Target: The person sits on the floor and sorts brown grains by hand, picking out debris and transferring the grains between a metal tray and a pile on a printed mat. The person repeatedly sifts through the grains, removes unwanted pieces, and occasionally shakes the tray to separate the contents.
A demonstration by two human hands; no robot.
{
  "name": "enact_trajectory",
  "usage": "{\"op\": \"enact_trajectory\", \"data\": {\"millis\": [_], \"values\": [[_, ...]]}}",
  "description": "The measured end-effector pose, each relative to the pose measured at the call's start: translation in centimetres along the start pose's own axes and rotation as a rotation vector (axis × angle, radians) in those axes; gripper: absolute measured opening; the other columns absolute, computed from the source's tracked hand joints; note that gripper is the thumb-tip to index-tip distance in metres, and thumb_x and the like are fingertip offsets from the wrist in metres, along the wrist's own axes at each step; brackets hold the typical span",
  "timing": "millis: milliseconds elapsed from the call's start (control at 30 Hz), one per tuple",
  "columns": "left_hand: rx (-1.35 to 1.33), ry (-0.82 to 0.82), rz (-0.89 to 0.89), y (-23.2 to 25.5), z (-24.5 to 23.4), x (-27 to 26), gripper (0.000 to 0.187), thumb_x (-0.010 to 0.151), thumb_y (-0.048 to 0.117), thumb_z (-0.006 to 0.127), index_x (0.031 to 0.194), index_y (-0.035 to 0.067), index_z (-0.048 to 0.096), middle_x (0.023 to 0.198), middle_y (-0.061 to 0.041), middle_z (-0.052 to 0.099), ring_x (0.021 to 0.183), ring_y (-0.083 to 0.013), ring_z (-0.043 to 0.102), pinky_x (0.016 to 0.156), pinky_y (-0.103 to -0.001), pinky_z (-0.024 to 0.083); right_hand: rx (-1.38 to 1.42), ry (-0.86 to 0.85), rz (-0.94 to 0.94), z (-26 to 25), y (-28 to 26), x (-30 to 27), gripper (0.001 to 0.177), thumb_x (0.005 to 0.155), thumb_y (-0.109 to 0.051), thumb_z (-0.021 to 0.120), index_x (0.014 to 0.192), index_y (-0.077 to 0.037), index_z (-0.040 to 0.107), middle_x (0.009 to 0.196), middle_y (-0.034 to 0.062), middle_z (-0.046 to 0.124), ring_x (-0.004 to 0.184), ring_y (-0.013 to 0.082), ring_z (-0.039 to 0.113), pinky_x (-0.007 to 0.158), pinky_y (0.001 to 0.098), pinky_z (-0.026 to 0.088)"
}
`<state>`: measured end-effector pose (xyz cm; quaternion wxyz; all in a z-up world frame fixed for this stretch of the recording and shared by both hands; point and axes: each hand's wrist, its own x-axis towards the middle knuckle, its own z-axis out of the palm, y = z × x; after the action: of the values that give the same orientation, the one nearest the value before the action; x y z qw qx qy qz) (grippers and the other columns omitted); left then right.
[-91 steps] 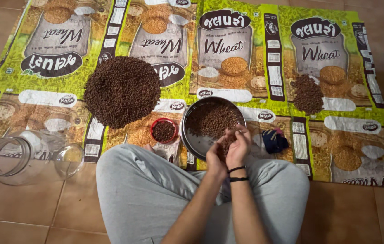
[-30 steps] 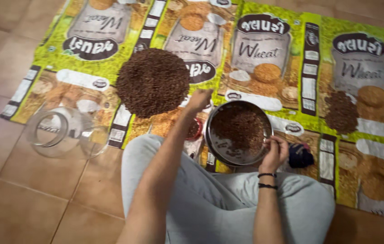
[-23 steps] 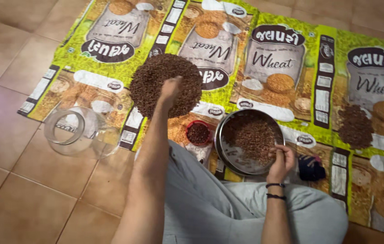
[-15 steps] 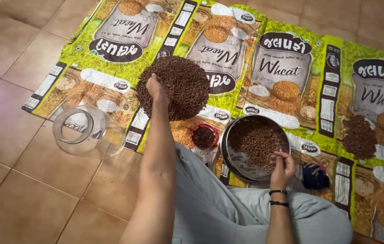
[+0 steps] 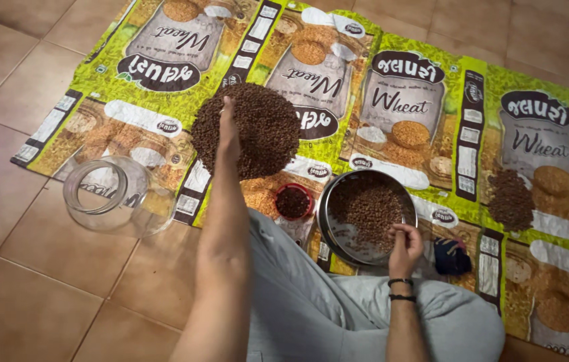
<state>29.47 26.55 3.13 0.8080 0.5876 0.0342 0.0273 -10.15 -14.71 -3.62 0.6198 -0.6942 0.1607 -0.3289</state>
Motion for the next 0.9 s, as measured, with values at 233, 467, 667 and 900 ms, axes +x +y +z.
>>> {"op": "enact_trajectory", "data": {"millis": [233,467,667,900], "values": [[0.459,0.003,0.428,5.0,2.2,-5.6,0.059,0.11,0.045,0.063,0.154,0.01,0.044,0.173,-0.025,0.026,0.161,-0.0371,0.025,0.131,-0.045,0.021,0.058,0.128,0.021,-0.1,-4.7,0.1,0.014,0.106,-0.005,0.058,0.119,-0.003,0.062,0.101,0.0034,0.066,0.082,0.0092,0.062,0.074,0.0244,0.055],[1.094,-0.115,0.601,9.9,8.6,-14.5,0.086,0.096,0.038,0.072,0.163,0.012,0.025,0.168,-0.028,0.018,0.151,-0.0462,0.029,0.123,-0.054,0.026,-0.33,-0.259,0.057,-6.7,-8.3,2.7,0.027,0.102,-0.012,0.061,0.128,-0.004,0.062,0.104,0.0077,0.072,0.088,0.0129,0.071,0.075,0.0284,0.059],[1.462,-0.276,0.436,7.4,10.3,-18.3,0.092,0.083,0.034,0.082,0.157,0.011,0.032,0.159,-0.031,0.022,0.145,-0.0469,0.032,0.111,-0.065,0.029,-0.675,-0.383,0.252,-8.0,-4.9,2.9,0.045,0.097,-0.03,0.067,0.135,-0.01,0.056,0.1,0.0101,0.073,0.084,0.028,0.073,0.074,0.0405,0.058],[1.49,-0.049,0.207,7.0,5.9,-14.3,0.069,0.08,0.031,0.078,0.144,0.017,0.054,0.147,-0.024,0.043,0.125,-0.0449,0.052,0.096,-0.055,0.051,-0.852,-0.368,0.181,-7.1,-7.3,2.1,0.046,0.092,-0.034,0.07,0.132,-0.015,0.06,0.1,0.0084,0.076,0.091,0.0323,0.072,0.078,0.0451,0.056]]}}
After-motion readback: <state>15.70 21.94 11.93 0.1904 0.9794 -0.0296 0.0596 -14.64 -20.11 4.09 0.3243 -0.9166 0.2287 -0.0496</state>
